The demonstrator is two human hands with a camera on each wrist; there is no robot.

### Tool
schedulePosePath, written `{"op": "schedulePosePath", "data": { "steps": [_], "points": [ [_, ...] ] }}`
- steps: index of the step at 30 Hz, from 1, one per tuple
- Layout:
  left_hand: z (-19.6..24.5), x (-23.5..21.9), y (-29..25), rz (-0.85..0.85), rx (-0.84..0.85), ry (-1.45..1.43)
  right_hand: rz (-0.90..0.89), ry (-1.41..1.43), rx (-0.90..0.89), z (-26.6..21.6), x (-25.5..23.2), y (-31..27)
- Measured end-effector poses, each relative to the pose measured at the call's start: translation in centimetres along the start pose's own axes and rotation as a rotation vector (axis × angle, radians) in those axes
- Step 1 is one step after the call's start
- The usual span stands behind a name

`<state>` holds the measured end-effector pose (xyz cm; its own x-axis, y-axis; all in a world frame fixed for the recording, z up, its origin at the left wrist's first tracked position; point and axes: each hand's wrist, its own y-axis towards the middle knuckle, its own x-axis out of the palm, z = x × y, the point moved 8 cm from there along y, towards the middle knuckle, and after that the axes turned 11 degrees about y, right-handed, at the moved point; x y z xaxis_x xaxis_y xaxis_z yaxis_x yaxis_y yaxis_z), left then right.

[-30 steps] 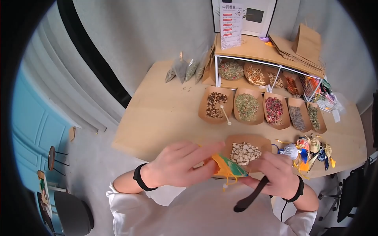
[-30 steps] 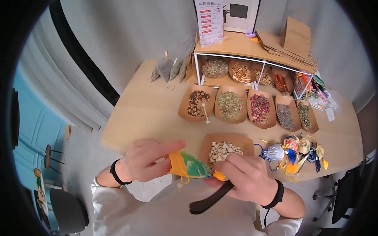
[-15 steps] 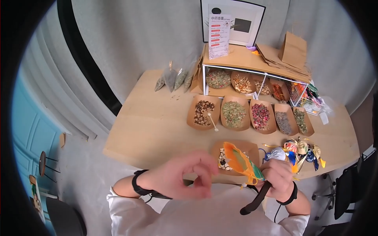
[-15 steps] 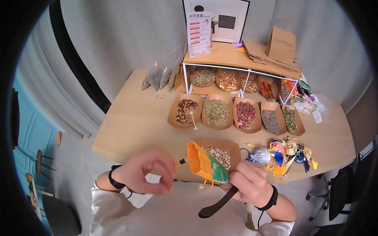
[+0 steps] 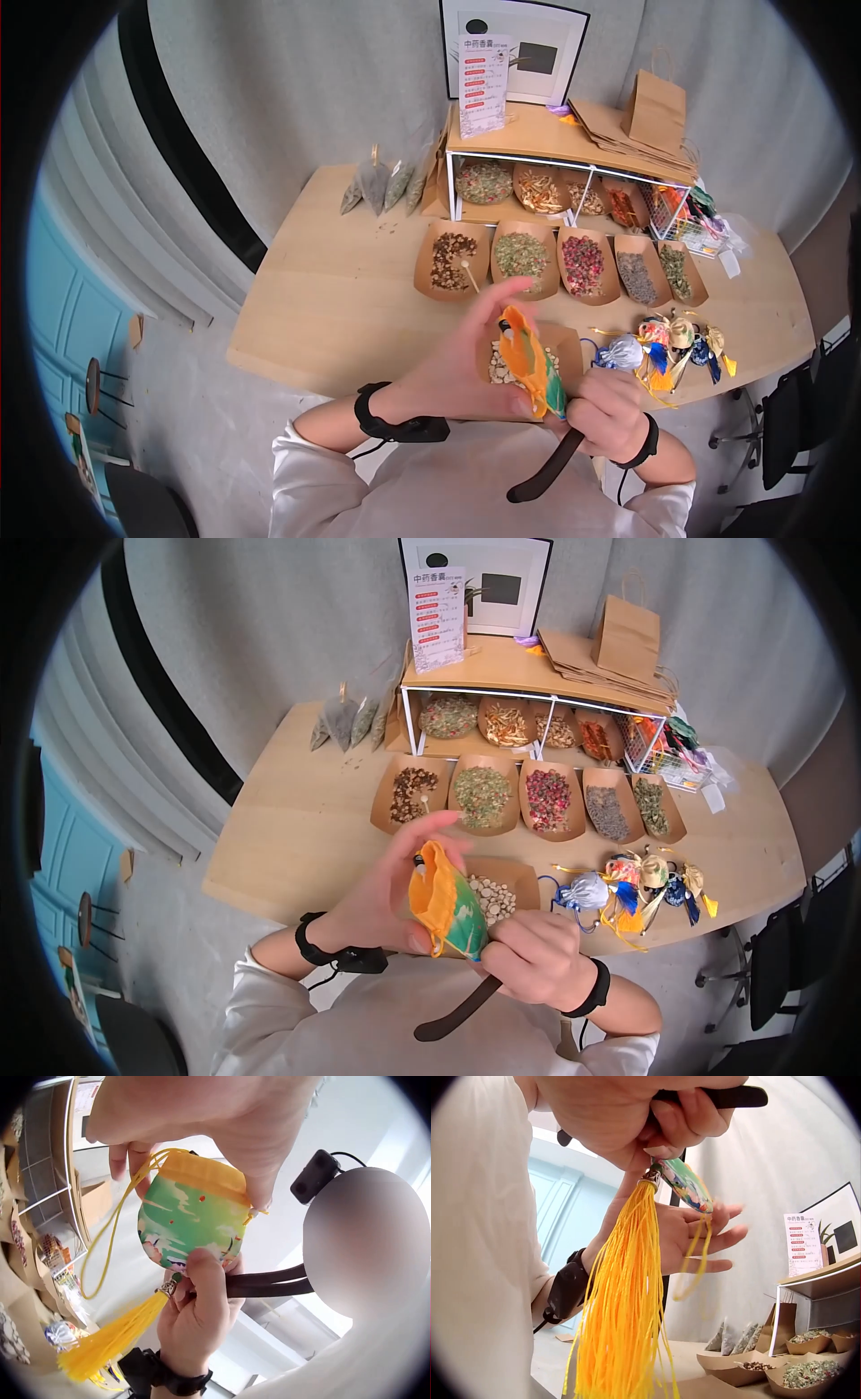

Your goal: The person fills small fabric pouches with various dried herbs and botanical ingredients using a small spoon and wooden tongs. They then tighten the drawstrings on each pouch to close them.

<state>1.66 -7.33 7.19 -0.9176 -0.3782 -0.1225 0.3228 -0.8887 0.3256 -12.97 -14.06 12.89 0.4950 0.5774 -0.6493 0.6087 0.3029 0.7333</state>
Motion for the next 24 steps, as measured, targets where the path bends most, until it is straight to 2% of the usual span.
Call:
{"op": "schedulePosePath", "data": {
  "steps": [7,9,11,13,14,16,17,18,19,20,21,22,24],
  "points": [
    [0.3,0.8,-0.2,0.009,-0.067,-0.108,-0.029,-0.014,0.079,0.8,0.9,-0.1],
    [-0.3,1.2,-0.4,0.01,-0.123,-0.217,-0.043,-0.005,0.123,1.2,1.7,-0.6],
    [-0.1,1.2,-0.6,0.024,-0.132,-0.153,-0.06,0.005,0.165,1.4,1.7,-0.6],
    [-0.3,1.1,-0.7,0.04,-0.14,-0.091,-0.095,0.204,0.24,1.6,1.2,-0.2],
    [-0.6,1.2,-0.8,0.008,-0.13,-0.05,-0.097,0.203,0.241,1.5,0.9,-0.5],
    [-0.6,1.2,-1.0,-0.021,-0.122,-0.012,0.064,0.439,0.378,2.5,-0.5,-1.6],
    [-0.2,1.6,-1.0,-0.108,-0.126,0.05,0.096,0.482,0.385,2.7,-0.8,-1.5],
    [0.0,2.1,-1.1,-0.195,-0.128,0.113,0.095,0.482,0.386,2.6,-1.3,-1.1],
    [0.0,2.0,-1.1,-0.195,-0.127,0.113,0.016,0.448,0.452,2.7,-1.4,-0.6],
    [0.6,2.3,-1.0,-0.234,-0.044,0.154,-0.064,0.414,0.518,2.8,-1.4,-0.3],
    [1.2,2.6,-1.1,-0.272,0.038,0.194,-0.135,0.403,0.516,2.8,-1.3,-0.1],
    [1.3,2.5,-1.0,-0.272,0.039,0.194,-0.135,0.403,0.516,3.0,-1.4,-0.2],
    [1.6,2.8,-1.1,-0.349,0.021,0.082,-0.209,0.29,0.318,2.0,-1.2,0.2]
  ]
}}
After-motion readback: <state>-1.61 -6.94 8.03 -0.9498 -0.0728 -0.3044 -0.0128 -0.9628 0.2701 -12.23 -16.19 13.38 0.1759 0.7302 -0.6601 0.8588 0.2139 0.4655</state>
